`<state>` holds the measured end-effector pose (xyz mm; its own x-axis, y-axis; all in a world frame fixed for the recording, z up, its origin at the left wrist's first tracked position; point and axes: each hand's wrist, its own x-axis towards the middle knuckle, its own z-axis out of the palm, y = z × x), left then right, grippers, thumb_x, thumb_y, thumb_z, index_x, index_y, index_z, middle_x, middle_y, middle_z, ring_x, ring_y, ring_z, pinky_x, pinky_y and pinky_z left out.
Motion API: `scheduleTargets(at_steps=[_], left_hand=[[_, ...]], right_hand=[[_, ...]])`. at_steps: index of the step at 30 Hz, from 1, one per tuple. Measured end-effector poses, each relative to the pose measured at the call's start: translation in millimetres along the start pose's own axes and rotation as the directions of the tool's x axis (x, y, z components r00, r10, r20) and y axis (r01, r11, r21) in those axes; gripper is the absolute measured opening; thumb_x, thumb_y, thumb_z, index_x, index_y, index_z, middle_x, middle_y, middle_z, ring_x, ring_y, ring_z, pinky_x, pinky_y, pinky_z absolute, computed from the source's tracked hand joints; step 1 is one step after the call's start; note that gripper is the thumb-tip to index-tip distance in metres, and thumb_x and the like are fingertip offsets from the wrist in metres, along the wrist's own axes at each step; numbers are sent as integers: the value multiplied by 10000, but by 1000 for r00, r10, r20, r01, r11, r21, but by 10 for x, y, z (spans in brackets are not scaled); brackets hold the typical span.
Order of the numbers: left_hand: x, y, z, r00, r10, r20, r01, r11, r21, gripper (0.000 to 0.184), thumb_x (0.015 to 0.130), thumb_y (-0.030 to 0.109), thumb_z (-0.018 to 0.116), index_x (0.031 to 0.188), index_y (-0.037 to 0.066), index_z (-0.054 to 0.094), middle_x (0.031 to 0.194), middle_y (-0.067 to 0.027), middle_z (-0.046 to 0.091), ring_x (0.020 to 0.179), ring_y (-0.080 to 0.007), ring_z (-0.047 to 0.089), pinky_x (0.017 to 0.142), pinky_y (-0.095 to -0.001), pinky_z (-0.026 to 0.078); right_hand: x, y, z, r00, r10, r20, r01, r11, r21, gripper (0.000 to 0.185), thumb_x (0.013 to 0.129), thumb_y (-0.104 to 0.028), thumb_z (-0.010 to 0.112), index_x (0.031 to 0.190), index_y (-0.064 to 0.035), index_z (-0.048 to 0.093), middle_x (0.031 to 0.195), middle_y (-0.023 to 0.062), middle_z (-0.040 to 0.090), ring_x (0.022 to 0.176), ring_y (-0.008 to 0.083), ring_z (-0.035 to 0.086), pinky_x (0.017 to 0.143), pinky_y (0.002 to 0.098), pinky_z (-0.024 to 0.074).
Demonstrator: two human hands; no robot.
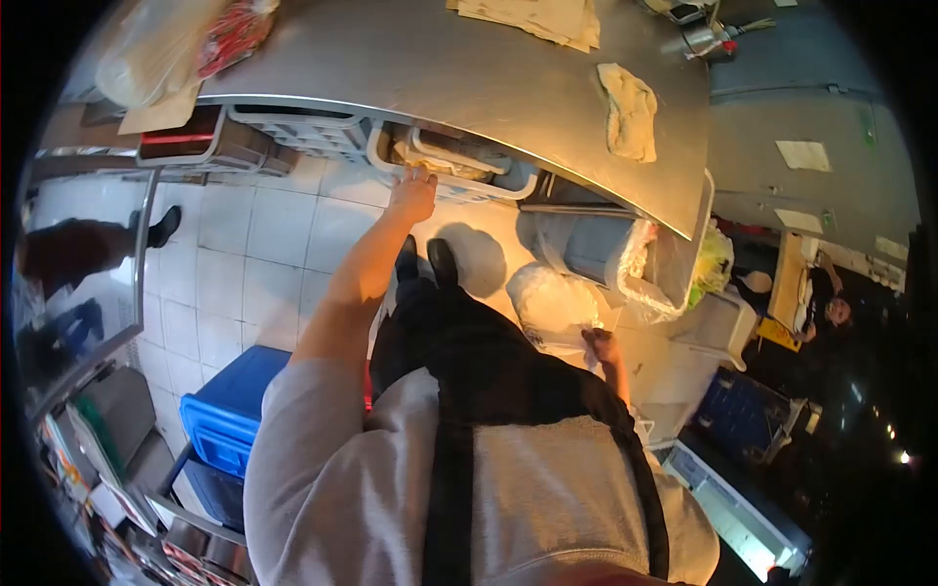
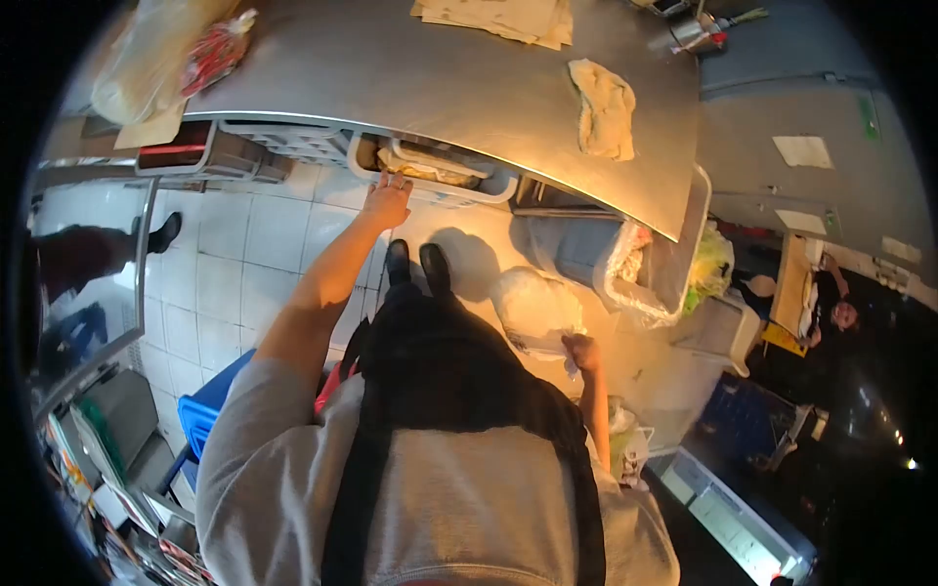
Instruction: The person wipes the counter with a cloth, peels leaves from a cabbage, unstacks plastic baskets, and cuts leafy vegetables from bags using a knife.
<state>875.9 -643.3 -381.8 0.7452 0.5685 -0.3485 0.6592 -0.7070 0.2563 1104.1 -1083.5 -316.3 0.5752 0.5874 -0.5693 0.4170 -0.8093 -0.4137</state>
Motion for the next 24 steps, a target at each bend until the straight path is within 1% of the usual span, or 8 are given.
scheduleTargets(at_steps=[1, 4, 7, 12, 16, 18, 19, 24], left_hand=[[142, 25, 58, 1000, 19, 8, -18, 1000, -13, 483, 766, 223, 551, 1204, 72, 415, 1260, -149, 393, 1183, -396, 334, 937, -534, 299], [504, 101, 174, 983, 30, 179, -21, 999, -49, 485, 763, 216, 541, 1215, 93, 414, 1272, -130, 400, 1176, -382, 349, 945, -517, 294], [648, 175, 172, 943, -49, 330, 21, 996, 88, 610, 694, 347, 643, 1199, 101, 408, 1241, -123, 448, 1184, -327, 362, 944, -468, 306], [758, 158, 164, 923, -131, 362, 114, 991, 68, 653, 658, 365, 648, 1221, 133, 413, 1238, -60, 467, 1189, -258, 377, 965, -426, 267], [667, 172, 239, 956, -138, 258, 112, 987, 112, 607, 644, 337, 635, 1178, 124, 441, 1218, -58, 480, 1170, -214, 394, 915, -387, 296], [591, 199, 275, 970, -137, 203, 99, 977, 188, 555, 624, 302, 636, 1118, 112, 468, 1179, -50, 505, 1151, -230, 402, 872, -384, 312], [560, 193, 329, 966, -160, 204, 122, 975, 187, 555, 624, 302, 636, 1118, 112, 468, 1179, -50, 505, 1151, -230, 402, 872, -384, 312], [300, 226, 463, 979, -161, 127, 137, 975, 177, 529, 627, 274, 628, 1103, 105, 472, 1129, -55, 527, 1096, -249, 426, 889, -392, 300]], right_hand=[[-65, 43, -154, 997, -70, -33, 73, 993, 97, 227, 788, -241, 532, 762, -40, 634, 635, 115, 553, 572, 198, 525, 553, 310, 413], [-526, -786, -764, 950, 281, -133, -168, 824, 541, 265, 789, -239, 568, 872, 4, 635, 684, -29, 534, 621, 82, 440, 556, 227, 346], [-828, -1182, -1377, 887, 336, -318, -133, 843, 522, 243, 798, -288, 580, 664, -86, 576, 568, -66, 443, 513, 45, 372, 475, 219, 290], [-948, -1963, -2181, 643, 431, -634, 155, 737, 658, 347, 743, -417, 614, 671, -83, 556, 490, -25, 433, 398, 97, 394, 401, 212, 299], [-745, -2456, -2714, 614, 284, -737, 486, 600, 636, 256, 772, -345, 618, 706, -111, 542, 524, -40, 441, 426, 48, 407, 427, 184, 321], [-608, -2354, -3122, 772, 87, -629, 544, 420, 726, 163, 816, -243, 579, 786, -84, 566, 647, 13, 568, 473, 66, 507, 419, 176, 398], [-435, -2402, -3206, 688, 138, -713, 599, 447, 664, 161, 821, -227, 571, 787, -70, 565, 631, 14, 560, 465, 67, 506, 382, 168, 377], [318, -2672, -3428, 836, 19, -548, 518, 299, 801, 153, 822, -194, 567, 797, -47, 537, 612, 26, 535, 526, 93, 522, 419, 188, 403]])
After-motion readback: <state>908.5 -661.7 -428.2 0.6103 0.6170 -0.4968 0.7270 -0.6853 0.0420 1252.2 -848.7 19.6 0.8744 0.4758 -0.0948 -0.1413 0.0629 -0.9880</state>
